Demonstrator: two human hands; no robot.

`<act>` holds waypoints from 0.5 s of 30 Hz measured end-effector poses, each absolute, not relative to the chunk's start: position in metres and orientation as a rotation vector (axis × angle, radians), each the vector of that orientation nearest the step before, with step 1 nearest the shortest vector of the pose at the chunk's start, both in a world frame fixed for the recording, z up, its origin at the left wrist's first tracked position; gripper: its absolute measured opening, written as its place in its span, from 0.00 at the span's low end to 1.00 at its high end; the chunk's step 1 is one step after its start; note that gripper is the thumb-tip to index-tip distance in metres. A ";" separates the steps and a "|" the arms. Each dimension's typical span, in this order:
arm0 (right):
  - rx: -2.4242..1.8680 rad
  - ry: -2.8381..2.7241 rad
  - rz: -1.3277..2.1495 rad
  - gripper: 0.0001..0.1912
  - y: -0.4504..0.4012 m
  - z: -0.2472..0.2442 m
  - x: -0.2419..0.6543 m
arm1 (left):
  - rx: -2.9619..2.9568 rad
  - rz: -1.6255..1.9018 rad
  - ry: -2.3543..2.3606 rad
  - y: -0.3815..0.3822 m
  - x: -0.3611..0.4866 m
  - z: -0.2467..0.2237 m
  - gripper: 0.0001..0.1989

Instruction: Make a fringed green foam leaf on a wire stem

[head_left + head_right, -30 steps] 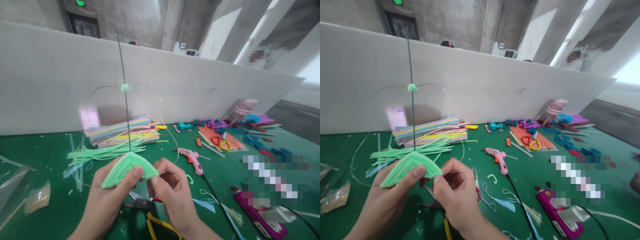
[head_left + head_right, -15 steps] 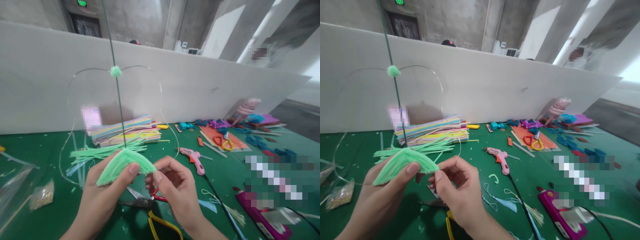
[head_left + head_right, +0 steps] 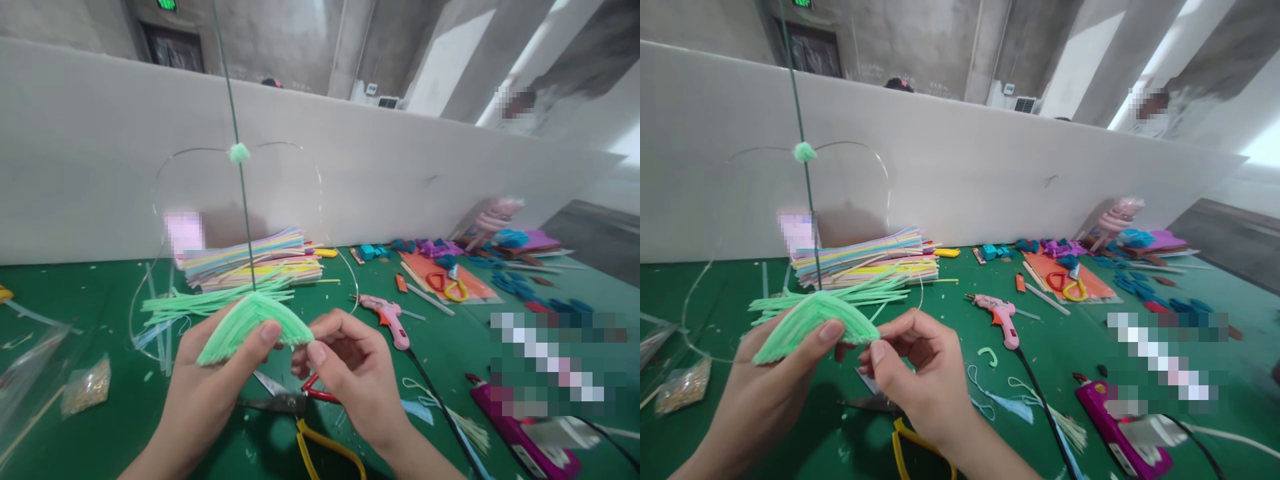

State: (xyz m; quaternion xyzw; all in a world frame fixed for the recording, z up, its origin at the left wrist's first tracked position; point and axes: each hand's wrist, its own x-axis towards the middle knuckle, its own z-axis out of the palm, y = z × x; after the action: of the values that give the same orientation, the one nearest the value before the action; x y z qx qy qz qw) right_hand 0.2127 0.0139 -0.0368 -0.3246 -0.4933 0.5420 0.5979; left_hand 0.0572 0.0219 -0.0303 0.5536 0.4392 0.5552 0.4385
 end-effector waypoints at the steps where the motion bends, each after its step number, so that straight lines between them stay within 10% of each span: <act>1: -0.755 -1.147 1.257 0.06 0.014 -0.037 0.213 | 1.382 1.378 1.096 0.022 0.057 -0.030 0.10; 15: -0.796 -1.151 1.238 0.09 0.018 -0.041 0.213 | 1.407 1.362 1.120 0.024 0.057 -0.029 0.12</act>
State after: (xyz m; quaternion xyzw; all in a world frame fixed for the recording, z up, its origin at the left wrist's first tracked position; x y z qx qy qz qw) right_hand 0.2131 0.0182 -0.0409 -0.3426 -0.4952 0.5328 0.5946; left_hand 0.0568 0.0243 -0.0290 0.5635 0.4485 0.5455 0.4287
